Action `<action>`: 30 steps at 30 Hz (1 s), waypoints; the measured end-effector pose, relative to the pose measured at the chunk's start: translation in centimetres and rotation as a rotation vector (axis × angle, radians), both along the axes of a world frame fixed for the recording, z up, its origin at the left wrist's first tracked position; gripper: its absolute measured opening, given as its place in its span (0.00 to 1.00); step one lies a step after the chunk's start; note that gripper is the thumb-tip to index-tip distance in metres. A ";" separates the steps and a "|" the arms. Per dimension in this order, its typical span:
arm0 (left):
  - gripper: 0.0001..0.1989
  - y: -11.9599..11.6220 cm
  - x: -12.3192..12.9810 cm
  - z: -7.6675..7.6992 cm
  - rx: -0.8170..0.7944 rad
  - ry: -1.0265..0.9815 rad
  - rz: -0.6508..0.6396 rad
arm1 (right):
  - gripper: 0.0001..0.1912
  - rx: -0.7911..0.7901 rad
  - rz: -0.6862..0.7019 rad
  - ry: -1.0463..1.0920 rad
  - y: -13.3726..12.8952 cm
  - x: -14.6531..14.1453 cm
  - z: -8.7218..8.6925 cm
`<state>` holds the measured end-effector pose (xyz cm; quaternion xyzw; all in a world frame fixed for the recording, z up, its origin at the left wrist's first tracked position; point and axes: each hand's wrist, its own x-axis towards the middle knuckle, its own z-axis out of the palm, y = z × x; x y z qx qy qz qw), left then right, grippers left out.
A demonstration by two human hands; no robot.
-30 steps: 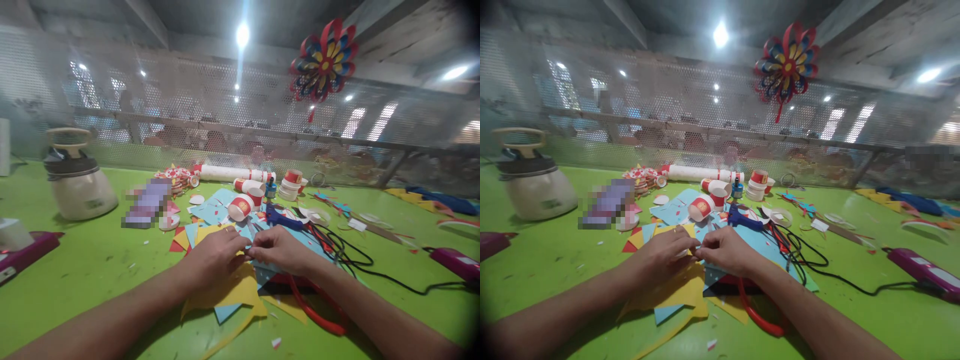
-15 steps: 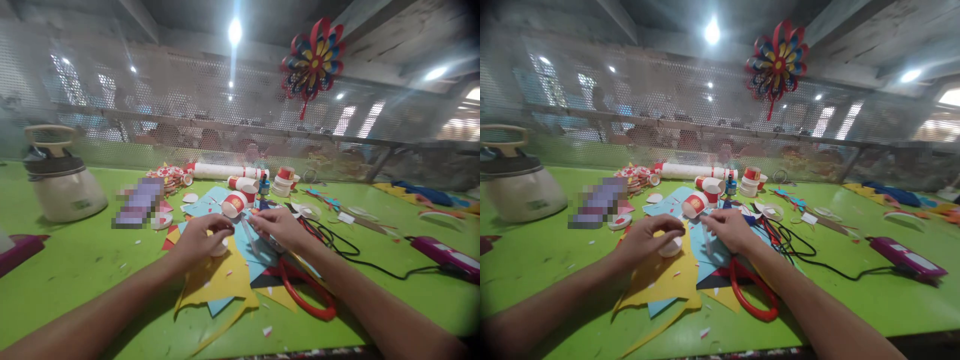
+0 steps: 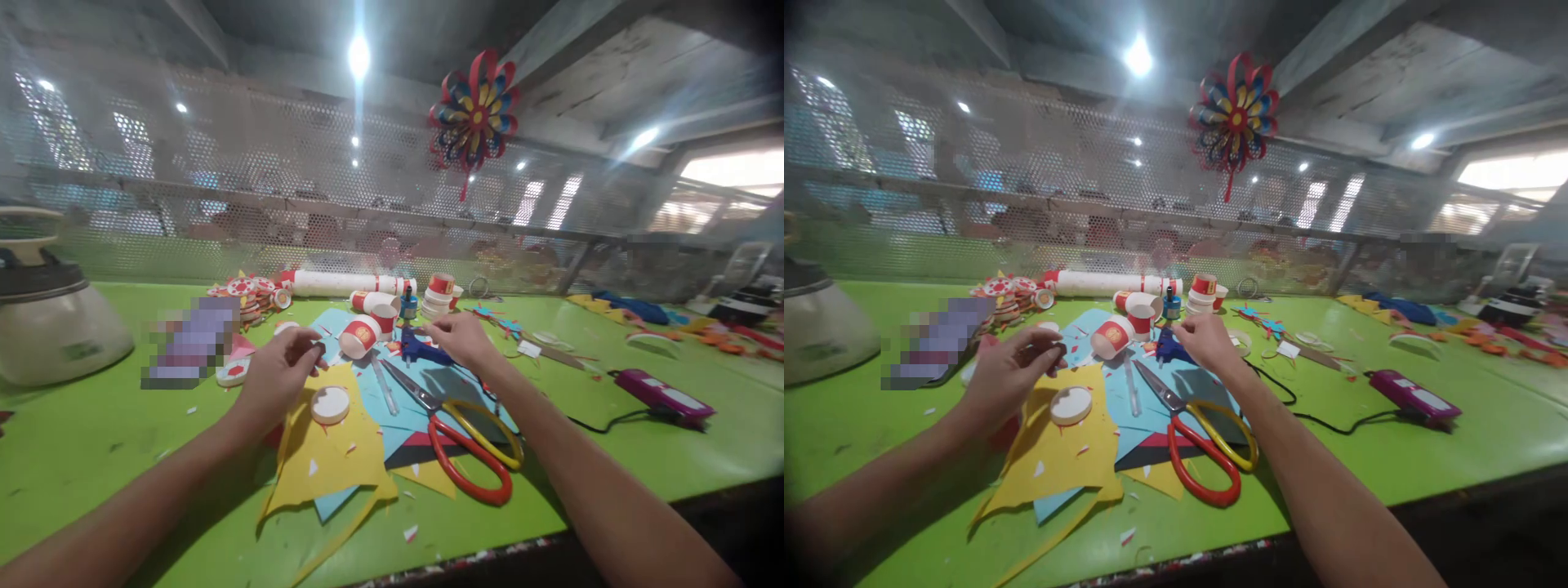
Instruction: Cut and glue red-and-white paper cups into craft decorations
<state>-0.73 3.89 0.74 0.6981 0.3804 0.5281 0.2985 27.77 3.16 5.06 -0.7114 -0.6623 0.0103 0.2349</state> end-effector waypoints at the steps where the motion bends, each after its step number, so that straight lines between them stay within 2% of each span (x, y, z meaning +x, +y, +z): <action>1: 0.10 -0.4 0.2 -0.1 0.033 0.041 -0.042 | 0.14 -0.016 -0.026 -0.043 0.1 0.3 0.1; 3: 0.10 -1.5 0.8 -0.2 0.132 0.124 -0.154 | 0.14 -0.054 -0.078 -0.123 0.3 1.2 0.3; 5: 0.13 -2.8 1.4 -0.5 0.345 0.406 -0.378 | 0.13 -0.097 -0.117 -0.192 0.6 2.2 0.2; 7: 0.13 -4.2 1.9 -0.7 0.420 0.623 -0.510 | 0.13 -0.139 -0.125 -0.253 1.0 2.7 -0.1; 10: 0.06 -5.7 2.3 -0.6 0.442 0.783 -0.534 | 0.14 -0.186 -0.096 -0.336 1.4 2.5 -1.0; 15: 0.09 -6.2 2.3 0.0 0.434 0.861 -0.589 | 0.15 -0.211 -0.084 -0.467 1.6 1.6 -2.1; 23: 0.08 -5.8 2.3 0.3 0.409 0.848 -0.609 | 0.16 -0.283 -0.053 -0.592 1.4 1.2 -2.2; 30: 0.06 -5.6 2.3 0.3 0.383 0.775 -0.642 | 0.16 -0.270 -0.046 -0.639 1.2 0.9 -2.2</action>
